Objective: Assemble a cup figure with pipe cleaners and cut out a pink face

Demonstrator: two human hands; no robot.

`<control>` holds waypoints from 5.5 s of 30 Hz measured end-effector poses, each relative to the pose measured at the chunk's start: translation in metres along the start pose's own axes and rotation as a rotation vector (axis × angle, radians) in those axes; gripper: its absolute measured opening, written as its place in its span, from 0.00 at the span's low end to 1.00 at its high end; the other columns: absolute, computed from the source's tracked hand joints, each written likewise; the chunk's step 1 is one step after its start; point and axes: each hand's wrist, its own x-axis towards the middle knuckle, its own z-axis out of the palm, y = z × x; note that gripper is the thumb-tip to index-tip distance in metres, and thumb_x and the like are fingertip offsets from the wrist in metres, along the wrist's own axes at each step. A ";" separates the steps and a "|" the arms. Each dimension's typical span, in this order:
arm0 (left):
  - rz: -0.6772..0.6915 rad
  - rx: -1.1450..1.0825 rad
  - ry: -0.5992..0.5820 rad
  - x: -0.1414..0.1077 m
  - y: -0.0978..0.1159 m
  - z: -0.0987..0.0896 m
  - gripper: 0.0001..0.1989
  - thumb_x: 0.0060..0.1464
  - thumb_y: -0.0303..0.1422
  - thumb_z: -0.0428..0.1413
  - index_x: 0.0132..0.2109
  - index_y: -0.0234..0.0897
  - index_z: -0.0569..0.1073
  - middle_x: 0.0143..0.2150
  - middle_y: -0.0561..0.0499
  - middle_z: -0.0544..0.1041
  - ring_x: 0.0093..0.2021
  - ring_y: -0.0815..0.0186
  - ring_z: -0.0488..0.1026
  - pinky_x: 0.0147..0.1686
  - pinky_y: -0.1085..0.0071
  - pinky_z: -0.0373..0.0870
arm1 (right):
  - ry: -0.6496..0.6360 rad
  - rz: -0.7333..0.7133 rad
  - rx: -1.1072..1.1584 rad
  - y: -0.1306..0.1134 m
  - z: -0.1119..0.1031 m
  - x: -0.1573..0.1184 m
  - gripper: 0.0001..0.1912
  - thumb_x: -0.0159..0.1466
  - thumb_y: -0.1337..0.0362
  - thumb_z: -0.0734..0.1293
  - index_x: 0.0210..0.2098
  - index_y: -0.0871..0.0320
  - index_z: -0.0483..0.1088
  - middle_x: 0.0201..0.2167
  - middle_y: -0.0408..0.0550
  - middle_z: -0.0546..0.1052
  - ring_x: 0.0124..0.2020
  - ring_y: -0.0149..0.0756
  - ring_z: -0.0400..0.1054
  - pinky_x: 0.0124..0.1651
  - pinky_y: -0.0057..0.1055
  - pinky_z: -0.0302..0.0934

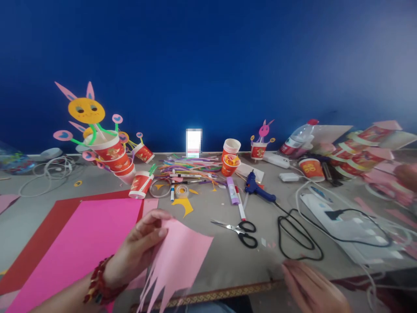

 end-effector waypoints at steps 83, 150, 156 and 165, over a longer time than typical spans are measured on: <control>0.620 1.413 -0.295 0.026 0.010 0.009 0.21 0.71 0.44 0.41 0.39 0.36 0.71 0.30 0.49 0.76 0.29 0.64 0.72 0.29 0.71 0.59 | -0.385 0.393 1.554 -0.125 0.057 0.189 0.22 0.67 0.44 0.64 0.32 0.58 0.70 0.18 0.36 0.65 0.19 0.25 0.56 0.22 0.23 0.51; 0.577 1.541 -0.711 0.008 -0.016 -0.084 0.28 0.55 0.28 0.60 0.61 0.53 0.68 0.68 0.45 0.61 0.67 0.49 0.58 0.63 0.50 0.60 | -0.314 0.240 0.994 -0.163 0.106 0.158 0.06 0.58 0.71 0.59 0.26 0.55 0.63 0.18 0.36 0.65 0.19 0.27 0.58 0.24 0.25 0.51; 0.599 1.570 -0.684 0.005 -0.017 -0.082 0.26 0.55 0.30 0.61 0.60 0.51 0.69 0.68 0.44 0.61 0.67 0.49 0.58 0.63 0.51 0.59 | -0.334 0.262 0.991 -0.163 0.107 0.158 0.07 0.60 0.70 0.59 0.26 0.54 0.63 0.18 0.37 0.66 0.19 0.28 0.59 0.25 0.25 0.52; 0.546 1.577 -0.706 0.001 -0.015 -0.083 0.27 0.54 0.30 0.61 0.60 0.52 0.70 0.71 0.46 0.57 0.70 0.48 0.53 0.66 0.47 0.50 | -0.335 0.220 0.963 -0.164 0.106 0.157 0.07 0.62 0.68 0.60 0.28 0.54 0.65 0.20 0.38 0.69 0.21 0.29 0.62 0.27 0.25 0.55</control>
